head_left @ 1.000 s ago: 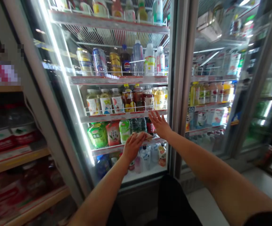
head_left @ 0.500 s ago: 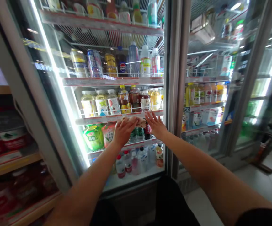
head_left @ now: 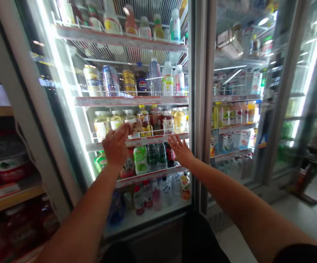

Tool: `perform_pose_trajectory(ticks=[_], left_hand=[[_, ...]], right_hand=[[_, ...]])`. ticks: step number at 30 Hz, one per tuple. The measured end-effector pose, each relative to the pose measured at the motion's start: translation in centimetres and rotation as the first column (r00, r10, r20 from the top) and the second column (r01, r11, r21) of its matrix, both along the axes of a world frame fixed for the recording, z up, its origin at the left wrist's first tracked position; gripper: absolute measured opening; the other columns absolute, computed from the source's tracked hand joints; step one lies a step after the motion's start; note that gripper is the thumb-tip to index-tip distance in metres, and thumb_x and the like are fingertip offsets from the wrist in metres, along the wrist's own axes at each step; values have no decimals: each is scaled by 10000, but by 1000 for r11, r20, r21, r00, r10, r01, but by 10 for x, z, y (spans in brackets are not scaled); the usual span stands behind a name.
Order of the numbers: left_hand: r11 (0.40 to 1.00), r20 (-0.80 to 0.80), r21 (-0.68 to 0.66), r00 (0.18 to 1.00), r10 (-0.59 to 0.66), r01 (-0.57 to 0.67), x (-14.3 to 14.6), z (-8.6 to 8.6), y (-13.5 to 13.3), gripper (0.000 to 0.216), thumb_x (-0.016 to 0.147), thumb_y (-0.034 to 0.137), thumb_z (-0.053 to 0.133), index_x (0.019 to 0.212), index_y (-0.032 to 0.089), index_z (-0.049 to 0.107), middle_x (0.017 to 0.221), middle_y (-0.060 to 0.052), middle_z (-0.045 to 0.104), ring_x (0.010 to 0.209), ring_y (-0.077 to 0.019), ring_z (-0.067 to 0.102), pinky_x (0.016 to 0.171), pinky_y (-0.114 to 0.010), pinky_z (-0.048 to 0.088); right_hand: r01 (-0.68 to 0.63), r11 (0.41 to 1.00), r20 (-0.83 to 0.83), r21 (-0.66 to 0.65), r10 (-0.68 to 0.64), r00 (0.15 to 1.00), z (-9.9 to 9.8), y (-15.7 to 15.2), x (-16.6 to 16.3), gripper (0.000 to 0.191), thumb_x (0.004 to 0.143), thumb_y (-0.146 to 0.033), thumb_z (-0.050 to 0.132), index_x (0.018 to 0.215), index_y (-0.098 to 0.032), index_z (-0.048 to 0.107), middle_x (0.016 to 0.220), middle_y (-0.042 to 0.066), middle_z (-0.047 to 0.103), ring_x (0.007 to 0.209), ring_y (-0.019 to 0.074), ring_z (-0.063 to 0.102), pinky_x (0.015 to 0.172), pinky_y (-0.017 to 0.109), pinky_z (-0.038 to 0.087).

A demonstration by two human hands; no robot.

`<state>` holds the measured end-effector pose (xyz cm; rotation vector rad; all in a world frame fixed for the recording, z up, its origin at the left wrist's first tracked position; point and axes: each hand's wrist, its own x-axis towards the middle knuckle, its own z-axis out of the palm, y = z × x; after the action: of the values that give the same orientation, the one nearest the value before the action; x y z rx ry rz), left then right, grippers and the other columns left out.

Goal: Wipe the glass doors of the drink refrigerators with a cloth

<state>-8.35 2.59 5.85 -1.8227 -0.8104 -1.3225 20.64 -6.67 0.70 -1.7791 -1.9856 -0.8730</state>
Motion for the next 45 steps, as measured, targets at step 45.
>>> perform_pose_trajectory(ticks=[45], left_hand=[[989,-405,-47,902,-147,140,46,-89,-13,546,902,101,459,1411,288,520,1407,-54,577,1302,-267,494,1009,-419,450]], right_hand=[[-6,1000,0,2,6,1000,2,-2,-1,1202,720,-158,811,1588,-204,-18,1647,92,-32,1510,291,-121,1210,591,171]])
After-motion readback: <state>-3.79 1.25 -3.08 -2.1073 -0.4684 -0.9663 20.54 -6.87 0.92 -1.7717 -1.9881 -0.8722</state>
